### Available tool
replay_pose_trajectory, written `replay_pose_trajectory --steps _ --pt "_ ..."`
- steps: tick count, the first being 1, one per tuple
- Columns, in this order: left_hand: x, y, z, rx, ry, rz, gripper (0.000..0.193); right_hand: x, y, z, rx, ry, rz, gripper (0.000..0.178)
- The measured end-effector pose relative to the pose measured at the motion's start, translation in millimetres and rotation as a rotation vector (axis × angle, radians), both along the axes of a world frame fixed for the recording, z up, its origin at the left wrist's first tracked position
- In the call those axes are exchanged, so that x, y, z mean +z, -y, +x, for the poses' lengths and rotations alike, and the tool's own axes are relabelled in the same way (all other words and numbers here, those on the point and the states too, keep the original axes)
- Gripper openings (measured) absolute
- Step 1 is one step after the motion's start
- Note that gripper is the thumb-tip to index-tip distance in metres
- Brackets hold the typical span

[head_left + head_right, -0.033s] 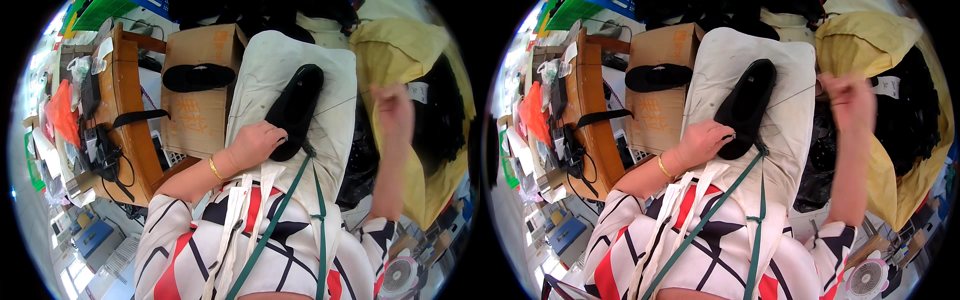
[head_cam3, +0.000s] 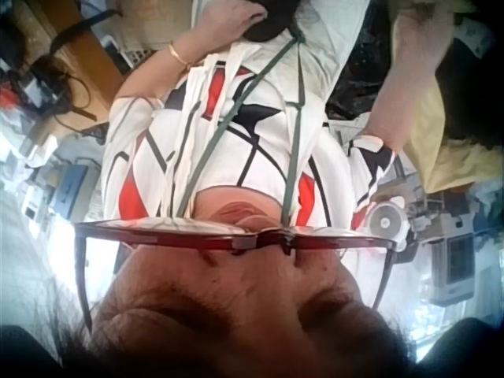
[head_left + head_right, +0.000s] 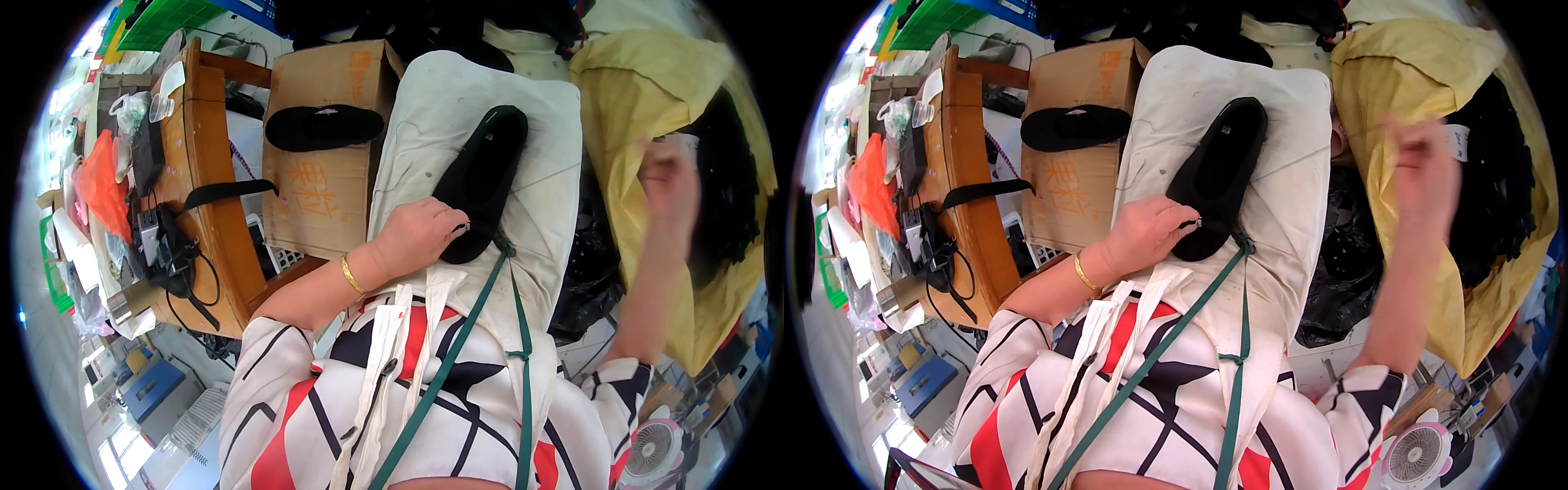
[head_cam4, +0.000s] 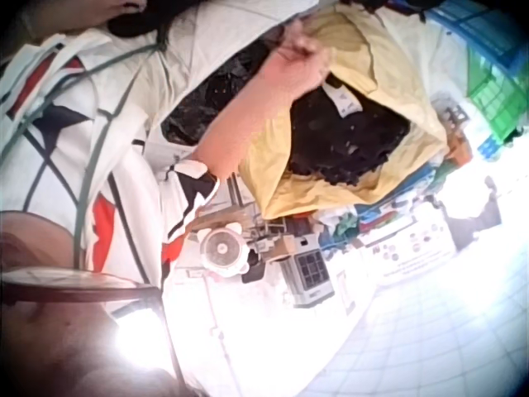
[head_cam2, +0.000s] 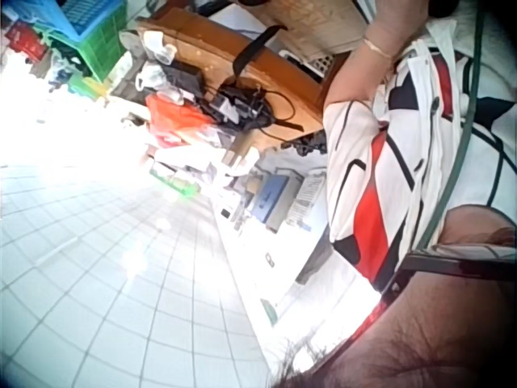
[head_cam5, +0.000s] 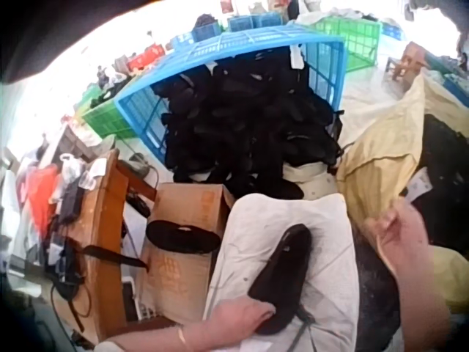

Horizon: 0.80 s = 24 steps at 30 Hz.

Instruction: The person sews a black slip-on shoe using a needle and thread while seated. They repeatedly insert the needle through the shoe's upper, pull the thread, and trim excess thread with scissors. The person handles multiple shoes, placing finished ones aside and picking up new ones from a nearby bag.

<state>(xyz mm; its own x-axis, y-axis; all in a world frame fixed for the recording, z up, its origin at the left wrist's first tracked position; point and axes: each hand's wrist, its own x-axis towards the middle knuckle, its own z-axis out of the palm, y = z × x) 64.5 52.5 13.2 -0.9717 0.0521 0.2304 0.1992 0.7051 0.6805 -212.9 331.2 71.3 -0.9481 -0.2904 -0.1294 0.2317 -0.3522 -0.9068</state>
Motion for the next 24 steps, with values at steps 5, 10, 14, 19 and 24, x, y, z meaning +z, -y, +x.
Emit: replay_pose_trajectory --steps 5,10,14,19,24 --pt "1.7 2.2 -3.4 -0.001 0.16 0.081 0.016 58.6 -114.7 -84.8 -0.633 -0.932 0.635 0.016" --pt "3.9 3.5 -7.0 -0.013 0.221 0.083 0.014 -4.7 -17.7 9.7 -0.048 -0.342 0.387 0.013" --pt "7.2 3.5 -7.0 0.01 0.228 0.095 0.016 -41.4 66.1 118.5 0.603 -0.039 0.474 0.011" --pt "7.0 0.0 -0.2 0.151 0.38 0.29 0.017 -34.5 87.5 161.8 0.815 -0.372 0.761 0.01" --pt "-0.4 -4.5 6.1 0.193 0.371 0.401 0.017 -31.7 87.0 171.2 0.822 -0.421 0.832 0.012"
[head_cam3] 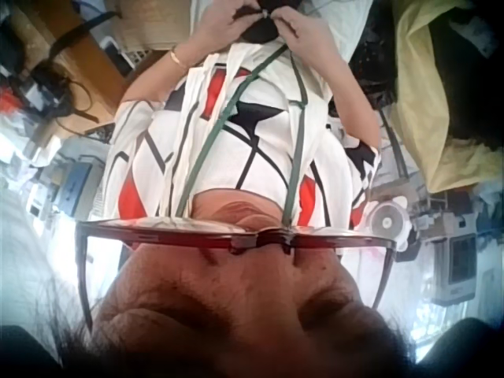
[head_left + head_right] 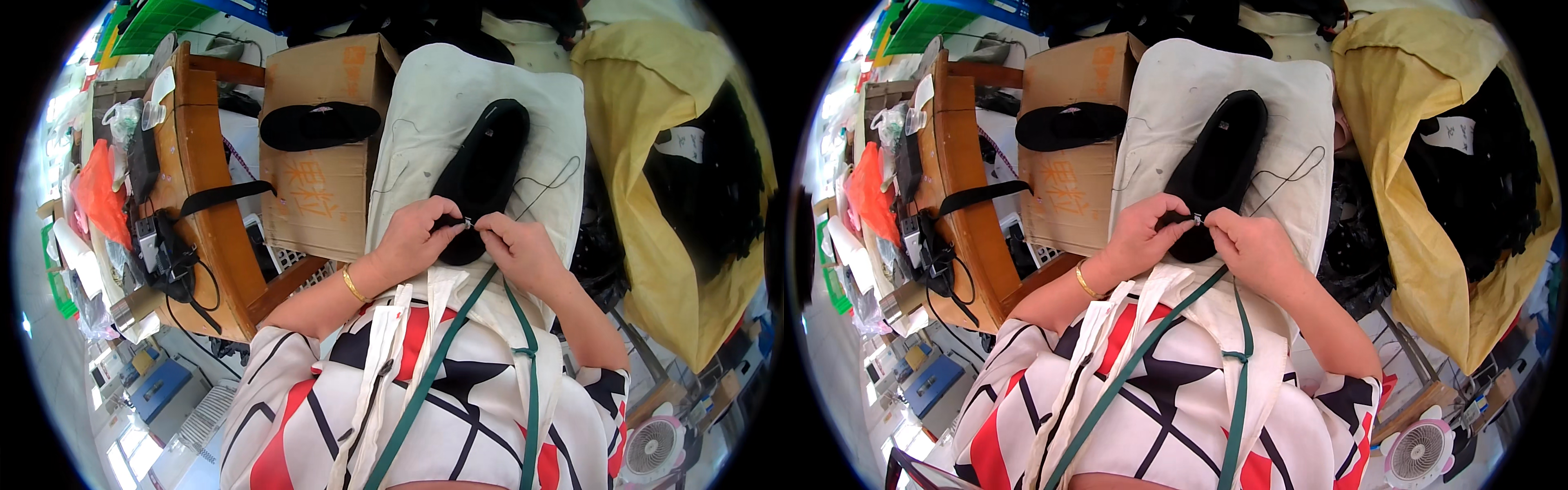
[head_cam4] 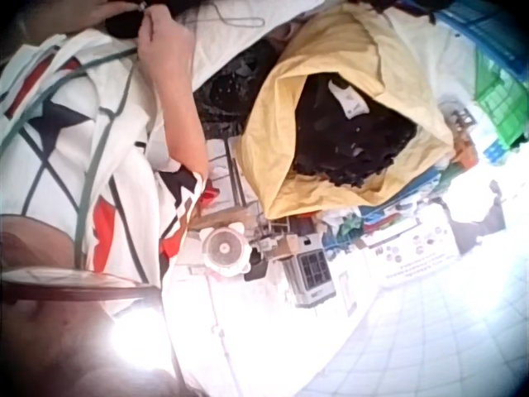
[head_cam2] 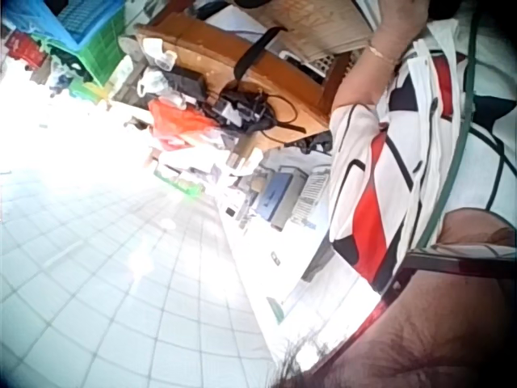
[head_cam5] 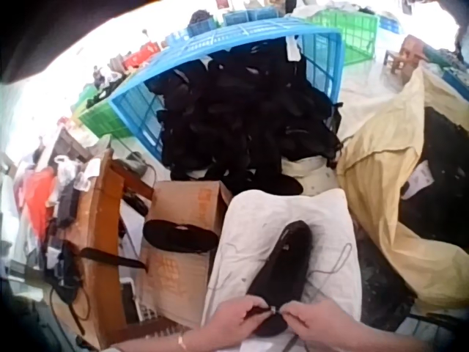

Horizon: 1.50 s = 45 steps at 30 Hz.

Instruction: The person sews a black slip-on shoe using a needle and thread while seated. They repeatedly insert the needle through the shoe's upper, pull the thread, and trim excess thread with scissors. The person handles multiple shoes, placing finished ones aside and picking up new ones from a nearby bag.

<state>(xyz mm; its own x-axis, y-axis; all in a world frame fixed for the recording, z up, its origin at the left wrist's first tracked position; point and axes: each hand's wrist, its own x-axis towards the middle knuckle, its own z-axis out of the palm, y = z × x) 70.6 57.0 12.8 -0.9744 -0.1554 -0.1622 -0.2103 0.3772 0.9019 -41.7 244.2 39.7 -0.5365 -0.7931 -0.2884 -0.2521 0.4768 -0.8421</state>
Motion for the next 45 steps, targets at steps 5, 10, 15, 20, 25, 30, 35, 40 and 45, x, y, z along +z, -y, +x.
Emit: replay_pose_trajectory --steps 5,10,15,20,25,30,35,40,45 --pt "-5.8 -1.3 3.4 0.031 0.0 0.036 0.016 -3.8 0.5 2.2 -0.001 -0.024 -0.017 0.013" --pt "-8.1 -1.4 5.0 0.04 -0.003 0.047 0.015 -3.3 2.2 2.4 -0.004 -0.022 -0.027 0.014" --pt "-8.7 -1.7 5.2 0.049 -0.012 0.049 0.015 -5.6 1.4 2.7 -0.002 -0.018 -0.033 0.013" --pt "-10.6 -2.4 6.0 0.077 0.026 0.084 0.015 -12.3 3.8 12.1 -0.003 -0.108 -0.023 0.011" --pt "-9.2 -6.3 6.8 0.122 0.03 0.139 0.015 -23.6 14.6 26.3 0.003 -0.32 -0.007 0.009" --pt "-2.8 -8.5 7.5 0.129 0.033 0.059 0.017 -34.4 17.9 29.2 0.01 -0.382 0.003 0.012" --pt "-1.3 -10.2 8.1 0.145 -0.022 0.013 0.019 -37.0 18.2 32.3 -0.092 -0.285 -0.065 0.009" --pt "-3.6 -8.1 10.0 0.074 -0.103 -0.077 0.022 -21.3 23.8 18.4 -0.244 0.362 -0.039 0.011" --pt "-7.7 -7.7 8.4 0.023 -0.226 -0.129 0.029 -1.4 28.3 -9.8 -0.188 0.807 0.139 0.016"
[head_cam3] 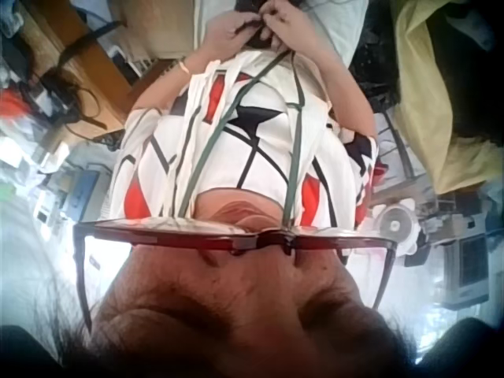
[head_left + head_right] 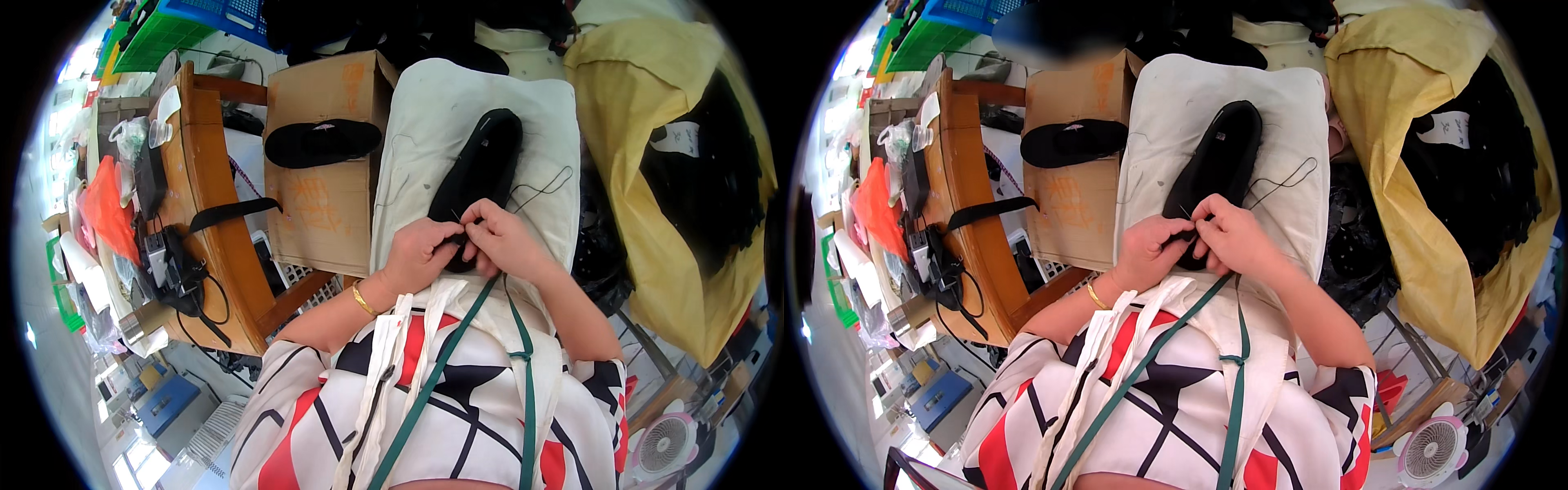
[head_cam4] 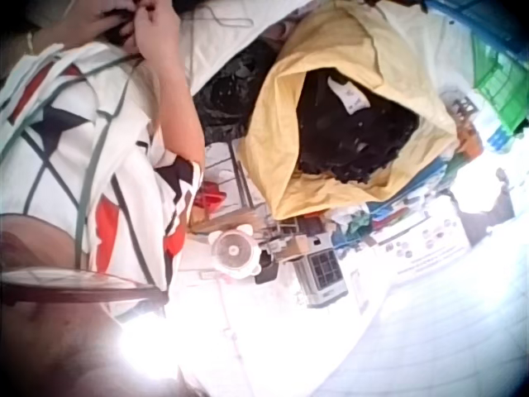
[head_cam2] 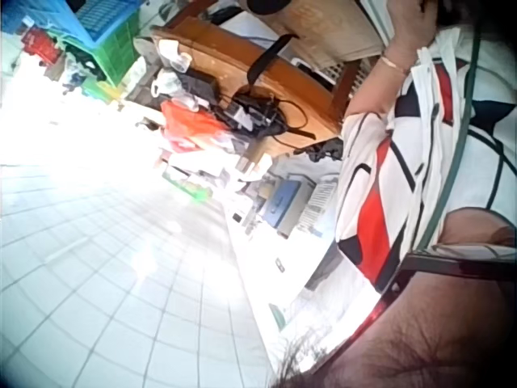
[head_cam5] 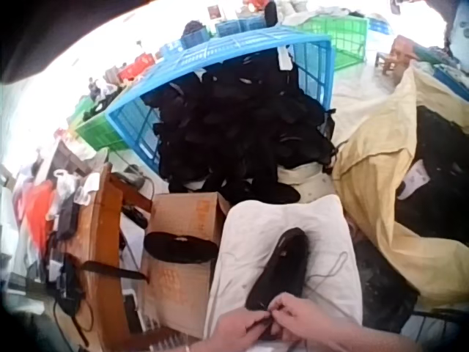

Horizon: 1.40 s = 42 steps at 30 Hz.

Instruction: The person sews a black slip-on shoe using a needle and thread while seated. They repeatedly insert the needle through the shoe's upper, pull the thread, and trim excess thread with scissors. The person handles multiple shoes, placing finished ones aside and picking up new ones from a nearby bag.

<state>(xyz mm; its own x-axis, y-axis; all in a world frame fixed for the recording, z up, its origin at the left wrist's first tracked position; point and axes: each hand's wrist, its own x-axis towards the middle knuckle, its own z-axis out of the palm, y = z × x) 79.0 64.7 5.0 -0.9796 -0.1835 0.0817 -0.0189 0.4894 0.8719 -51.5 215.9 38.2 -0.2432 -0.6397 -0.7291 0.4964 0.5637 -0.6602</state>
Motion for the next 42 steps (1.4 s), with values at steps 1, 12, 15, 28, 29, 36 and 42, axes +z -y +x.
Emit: replay_pose_trajectory --steps 1,12,15,28,29,36,42 --pt "-0.7 0.3 -0.2 -0.008 -0.02 -0.002 0.03 0.8 -0.9 -4.6 0.051 -0.1 -0.006 0.015" --pt "1.0 3.0 -2.9 -0.069 -0.051 -0.035 0.028 -8.0 33.6 -5.1 -0.25 -0.899 -0.409 0.013" --pt "5.7 1.9 -3.8 -0.001 0.121 0.134 0.025 -5.5 25.5 -20.8 -0.332 -0.111 -0.347 0.016" --pt "8.3 8.5 -5.0 -0.036 0.248 0.282 0.017 101.7 -202.4 -218.4 -1.224 -1.106 -0.827 0.008" --pt "7.2 8.5 -5.5 -0.033 0.281 0.29 0.016 91.5 -198.0 -208.4 -1.276 -1.191 -0.645 0.008" --pt "5.0 8.6 -9.2 0.056 0.444 0.618 0.013 -10.1 -61.7 -51.2 0.285 -1.304 -0.236 0.024" --pt "13.1 14.8 -17.0 0.114 0.64 0.723 0.011 -15.0 -6.1 -25.1 0.497 -1.522 -0.516 0.02"
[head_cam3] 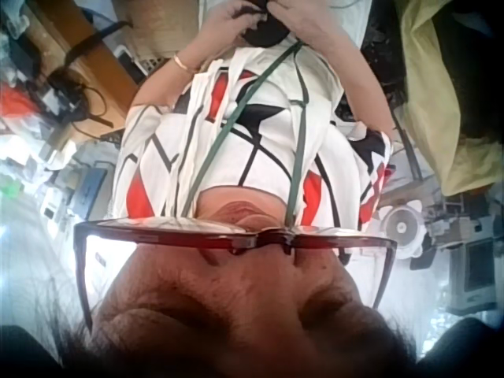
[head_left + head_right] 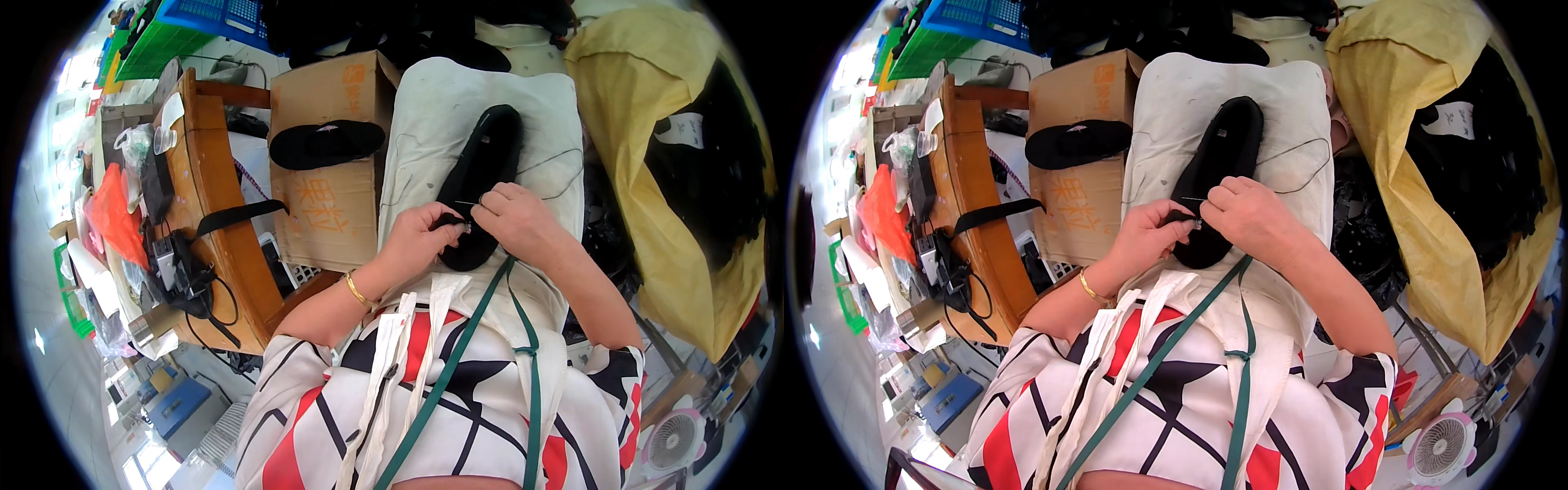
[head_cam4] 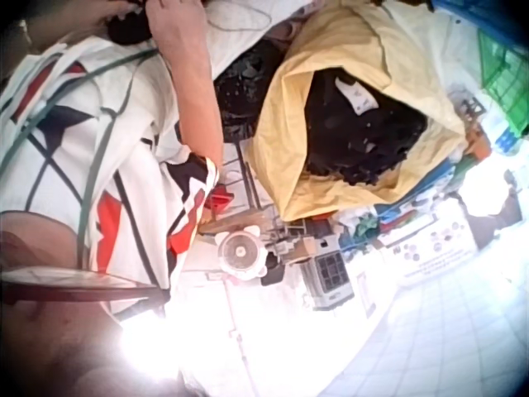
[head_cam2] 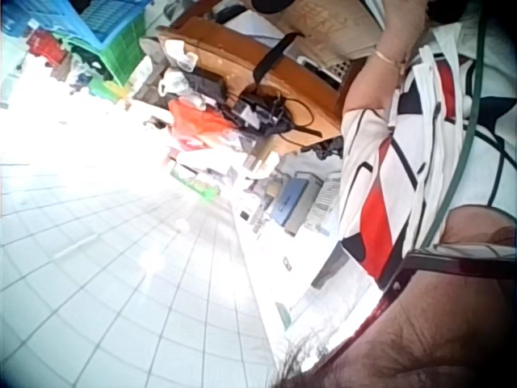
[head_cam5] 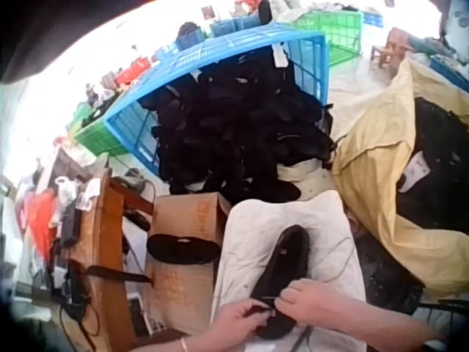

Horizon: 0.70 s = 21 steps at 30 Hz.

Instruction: The person sews a black slip-on shoe using a needle and thread while seated. They repeatedly insert the needle through the shoe's upper, pull the thread, and trim excess thread with scissors. The person handles multiple shoes, placing finished ones aside and picking up new ones from a nearby bag.

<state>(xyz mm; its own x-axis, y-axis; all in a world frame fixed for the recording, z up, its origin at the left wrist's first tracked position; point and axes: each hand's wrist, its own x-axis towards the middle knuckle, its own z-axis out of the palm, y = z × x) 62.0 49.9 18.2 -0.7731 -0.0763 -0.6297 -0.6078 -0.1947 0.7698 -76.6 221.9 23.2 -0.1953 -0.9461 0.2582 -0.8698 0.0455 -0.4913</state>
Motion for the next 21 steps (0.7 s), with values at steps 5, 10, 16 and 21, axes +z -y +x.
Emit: replay_pose_trajectory --steps 5,10,16,21 --pt "0.8 1.8 -4.2 -0.029 0.039 0.008 0.011 -5.1 0.2 -3.3 -0.011 -0.007 -0.029 0.017" --pt "1.4 1.7 -3.5 -0.061 -0.081 -0.027 0.01 -8.5 0.8 -3.5 -0.096 0.203 0.019 0.016" --pt "-1.2 -1.5 -0.4 -0.073 -0.198 -0.122 0.015 -8.8 1.7 -10.1 -0.005 0.185 0.051 0.013" --pt "-0.6 2.5 -2.3 -0.131 -0.193 -0.163 0.013 -4.3 2.2 -6.3 -0.126 0.46 0.02 0.013"
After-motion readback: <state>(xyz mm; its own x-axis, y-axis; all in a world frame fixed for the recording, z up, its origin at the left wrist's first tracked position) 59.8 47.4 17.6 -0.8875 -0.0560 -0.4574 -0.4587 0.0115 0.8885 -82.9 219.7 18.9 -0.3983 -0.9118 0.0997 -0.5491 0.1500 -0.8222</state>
